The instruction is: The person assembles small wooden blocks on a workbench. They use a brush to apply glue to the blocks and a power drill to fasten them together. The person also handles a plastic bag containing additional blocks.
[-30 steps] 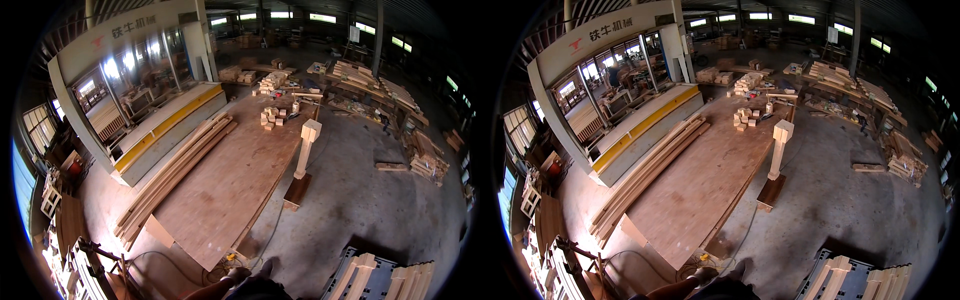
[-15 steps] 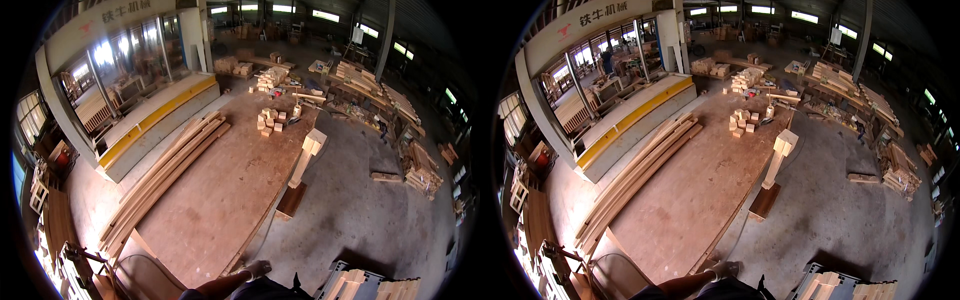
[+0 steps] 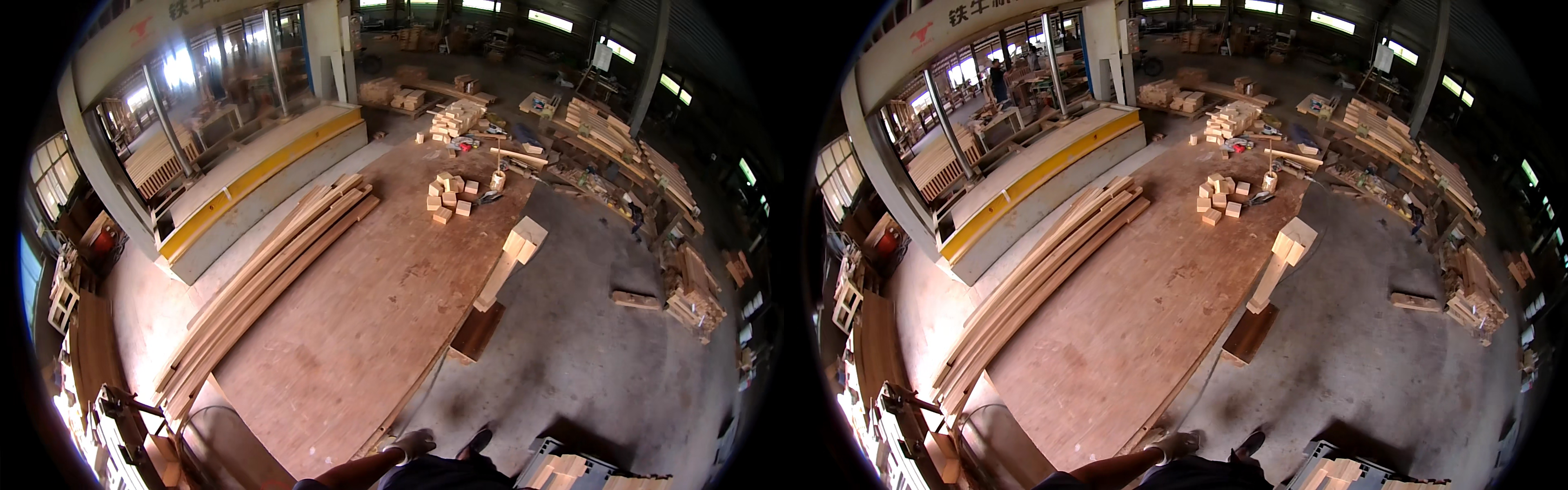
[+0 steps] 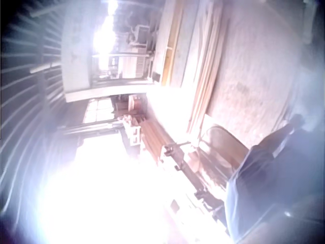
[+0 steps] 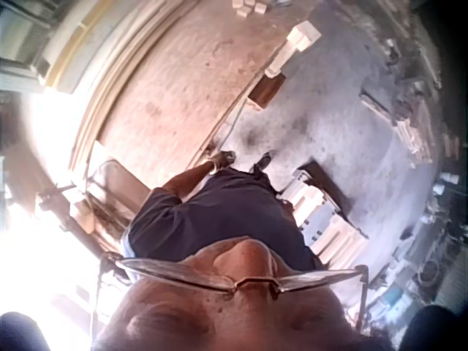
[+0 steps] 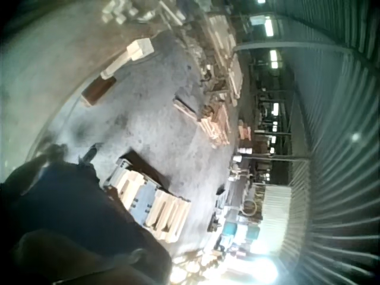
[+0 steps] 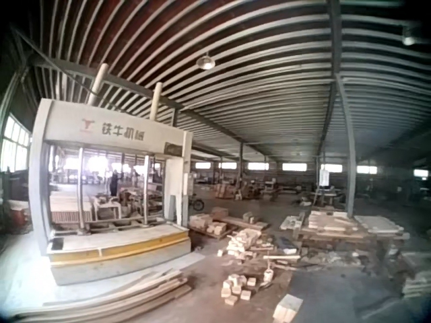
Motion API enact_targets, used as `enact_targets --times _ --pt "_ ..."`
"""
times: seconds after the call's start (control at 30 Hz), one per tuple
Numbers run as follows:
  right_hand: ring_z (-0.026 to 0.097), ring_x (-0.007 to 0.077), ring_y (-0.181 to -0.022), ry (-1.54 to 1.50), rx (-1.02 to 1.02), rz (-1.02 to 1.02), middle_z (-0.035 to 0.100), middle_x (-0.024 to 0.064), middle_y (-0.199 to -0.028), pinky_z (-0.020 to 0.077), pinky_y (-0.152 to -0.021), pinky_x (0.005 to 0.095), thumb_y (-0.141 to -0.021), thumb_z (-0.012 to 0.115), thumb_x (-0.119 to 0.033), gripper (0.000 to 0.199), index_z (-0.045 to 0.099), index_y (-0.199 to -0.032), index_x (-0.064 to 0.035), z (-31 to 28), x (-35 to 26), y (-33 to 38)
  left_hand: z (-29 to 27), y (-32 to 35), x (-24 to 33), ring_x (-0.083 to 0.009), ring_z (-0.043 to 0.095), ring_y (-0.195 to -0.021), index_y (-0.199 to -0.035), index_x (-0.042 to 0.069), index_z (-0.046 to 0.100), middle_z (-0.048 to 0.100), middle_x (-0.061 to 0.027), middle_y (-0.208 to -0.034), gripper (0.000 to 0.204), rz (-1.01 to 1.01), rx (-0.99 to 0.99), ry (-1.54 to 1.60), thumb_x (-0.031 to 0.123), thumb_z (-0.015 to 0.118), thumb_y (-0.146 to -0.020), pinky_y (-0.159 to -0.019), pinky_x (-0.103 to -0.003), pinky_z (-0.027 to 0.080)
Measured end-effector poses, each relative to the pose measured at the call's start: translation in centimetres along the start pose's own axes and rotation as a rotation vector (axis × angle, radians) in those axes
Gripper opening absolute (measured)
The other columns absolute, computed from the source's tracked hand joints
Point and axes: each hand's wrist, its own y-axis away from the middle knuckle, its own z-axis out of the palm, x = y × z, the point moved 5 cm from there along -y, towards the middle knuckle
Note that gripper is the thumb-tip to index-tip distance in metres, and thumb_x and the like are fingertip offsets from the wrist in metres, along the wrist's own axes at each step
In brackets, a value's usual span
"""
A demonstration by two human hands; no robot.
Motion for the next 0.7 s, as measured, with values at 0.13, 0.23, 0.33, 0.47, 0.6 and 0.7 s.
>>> enact_targets --times 0.13,0.23,0.33,0.47,0.6,0.7 --pt "0.070 0.0210 -0.086 -0.017 0.005 0.009 0.074 0.0086 -0.090 0.0549 -0.078 0.0423 -0.093 0.064 -0.023 0.016 0.077 -0.099 -0.0137 -2.7 1.1 -1.4 -3.7 1.2 5.0 -0.0344 0.065 -0.112 -0.101 0.013 0.068 0.065 -0.0116 -0.119 0.015 -0.029 -0.096 -0.136 0.020 0.057 -0.092 -0.093 -0.041 0.055" --pt "0.070 0.0207 -0.086 -0.028 -0.004 0.005 0.073 0.0083 -0.090 0.0549 -0.077 0.0420 -0.093 0.064 -0.022 0.016 0.076 -0.098 -0.0135 -5.2 2.5 -2.8 -4.1 -0.7 4.4 -0.0299 0.063 -0.120 -0.112 0.020 0.069 0.065 -0.0063 -0.128 0.022 -0.070 -0.205 -0.258 0.020 0.053 -0.097 -0.096 -0.040 0.055" --pt "0.070 0.0204 -0.086 -0.057 -0.013 0.003 0.073 0.0081 -0.090 0.0549 -0.077 0.0417 -0.093 0.064 -0.022 0.015 0.076 -0.098 -0.0132 -8.3 4.8 -4.5 -4.6 -3.6 4.7 -0.0257 0.059 -0.130 -0.130 0.030 0.065 0.062 -0.0034 -0.141 0.035 -0.075 -0.372 -0.494 0.024 0.049 -0.100 -0.106 -0.042 0.052" --pt "0.069 0.0199 -0.086 -0.081 -0.045 -0.023 0.073 0.0078 -0.090 0.0549 -0.077 0.0413 -0.093 0.065 -0.021 0.015 0.076 -0.097 -0.0128 -13.8 7.7 -7.1 -4.7 -8.2 2.7 -0.0274 0.057 -0.135 -0.135 0.024 0.062 0.064 -0.0044 -0.140 0.034 -0.121 -0.415 -0.429 0.026 0.048 -0.104 -0.106 -0.045 0.051" --pt "0.068 0.0183 -0.082 0.448 0.175 -0.989 0.072 0.0048 -0.089 0.0547 -0.071 0.0429 -0.092 0.065 -0.017 0.015 0.074 -0.103 -0.0102 -21.6 11.2 -8.5 -2.6 -14.6 1.2 -0.0305 0.067 -0.122 -0.130 0.019 0.067 0.069 -0.0097 -0.133 0.036 -0.457 -0.497 -0.438 0.034 0.047 -0.105 -0.100 -0.047 0.053" --pt "0.068 0.0186 -0.077 -0.526 -0.110 -0.217 0.072 0.0062 -0.092 0.0545 -0.060 0.0404 -0.088 0.073 -0.016 0.029 0.069 -0.115 -0.0078 -24.7 17.1 -15.3 -1.5 -16.1 -0.3 -0.0332 0.068 -0.118 -0.123 0.014 0.071 0.070 -0.0136 -0.129 0.046 -0.415 -0.198 -0.347 0.048 0.049 -0.101 -0.097 -0.046 0.054"
